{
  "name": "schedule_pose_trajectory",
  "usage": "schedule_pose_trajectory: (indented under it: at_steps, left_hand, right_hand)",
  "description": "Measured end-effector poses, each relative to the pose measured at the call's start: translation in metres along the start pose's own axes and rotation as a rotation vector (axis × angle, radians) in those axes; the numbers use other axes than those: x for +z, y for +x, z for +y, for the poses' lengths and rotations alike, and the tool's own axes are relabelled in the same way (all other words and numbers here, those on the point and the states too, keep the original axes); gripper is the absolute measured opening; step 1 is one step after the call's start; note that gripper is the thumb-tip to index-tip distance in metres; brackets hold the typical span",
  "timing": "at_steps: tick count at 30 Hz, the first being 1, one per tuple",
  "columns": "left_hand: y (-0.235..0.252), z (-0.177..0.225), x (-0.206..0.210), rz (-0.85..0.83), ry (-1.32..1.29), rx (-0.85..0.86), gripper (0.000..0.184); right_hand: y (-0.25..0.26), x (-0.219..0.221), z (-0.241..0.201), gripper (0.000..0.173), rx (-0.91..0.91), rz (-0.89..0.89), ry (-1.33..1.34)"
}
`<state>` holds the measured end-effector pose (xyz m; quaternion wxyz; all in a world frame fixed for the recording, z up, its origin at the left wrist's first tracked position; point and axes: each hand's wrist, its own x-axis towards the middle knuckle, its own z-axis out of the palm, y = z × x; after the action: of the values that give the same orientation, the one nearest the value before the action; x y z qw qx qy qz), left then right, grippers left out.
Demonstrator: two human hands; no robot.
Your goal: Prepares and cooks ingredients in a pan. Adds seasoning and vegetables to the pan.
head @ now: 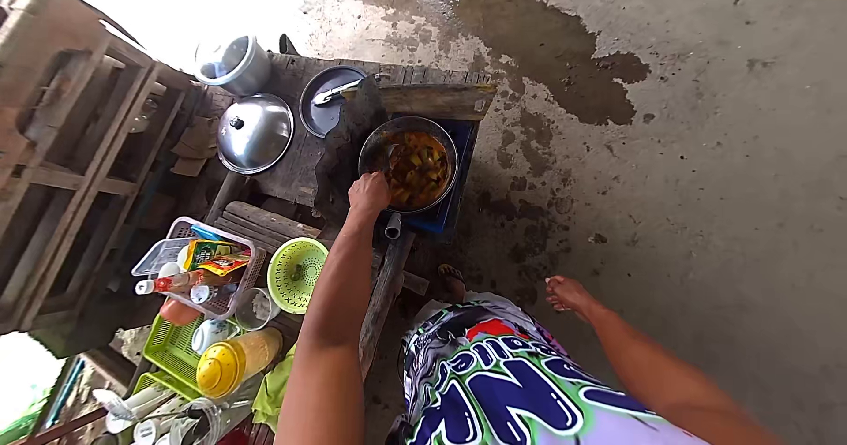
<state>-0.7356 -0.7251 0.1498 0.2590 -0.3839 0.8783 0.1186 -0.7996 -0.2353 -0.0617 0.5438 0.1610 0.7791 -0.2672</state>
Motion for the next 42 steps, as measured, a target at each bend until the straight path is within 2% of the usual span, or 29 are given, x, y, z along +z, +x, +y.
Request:
schedule_pose_trajectory:
  at_steps: [6, 9, 11, 14, 18, 20, 26, 31, 35, 39, 42]
  left_hand:
    - [-0.008, -0.017, 0.012, 0.078, -0.042, -0.098, 0.031]
    - [-0.014, -0.021, 0.024, 0.016, -0.057, -0.064, 0.026]
    - [-0.021, -0.022, 0.029, 0.061, -0.064, -0.034, 0.025]
    - [-0.035, -0.014, 0.025, 0.12, -0.099, 0.007, 0.034]
    - [-0.036, 0.006, 0.039, 0.053, -0.114, 0.097, 0.035]
    - [-0.032, 0.006, 0.045, 0.022, -0.081, 0.087, 0.037]
    - [-0.066, -0.028, 0.019, 0.117, 0.017, 0.051, 0.037]
    - [-0.076, -0.043, 0.029, 0.036, 0.071, 0.046, 0.039]
    - [-0.07, -0.033, 0.035, 0.061, 0.002, 0.064, 0.036]
    - [-0.064, -0.008, 0.034, 0.013, -0.062, 0.134, 0.028]
    - [-0.051, -0.003, 0.037, 0.019, -0.047, 0.108, 0.025]
  right_hand:
    - [0.0, -0.002, -0.008, 0.043, -0.012, 0.001, -0.009]
    - [0.003, -0.003, -0.005, 0.043, 0.001, -0.001, -0.025]
    - [0.006, -0.004, -0.003, 0.044, 0.011, -0.004, -0.039]
    - [0.008, -0.004, -0.005, 0.044, 0.013, -0.007, -0.058]
    - [0.008, 0.001, -0.018, 0.045, -0.009, -0.011, -0.076]
    - [0.007, 0.004, -0.025, 0.044, -0.03, -0.018, -0.079]
    - [0.002, -0.002, -0.035, 0.044, -0.066, -0.013, -0.054]
    - [0.004, -0.006, -0.021, 0.045, -0.018, -0.004, -0.078]
    - [0.006, -0.002, -0.022, 0.045, -0.009, 0.002, -0.086]
    - [0.006, 0.002, -0.03, 0.045, -0.032, 0.0, -0.077]
    - [0.004, 0.003, -0.039, 0.044, -0.07, -0.02, -0.035]
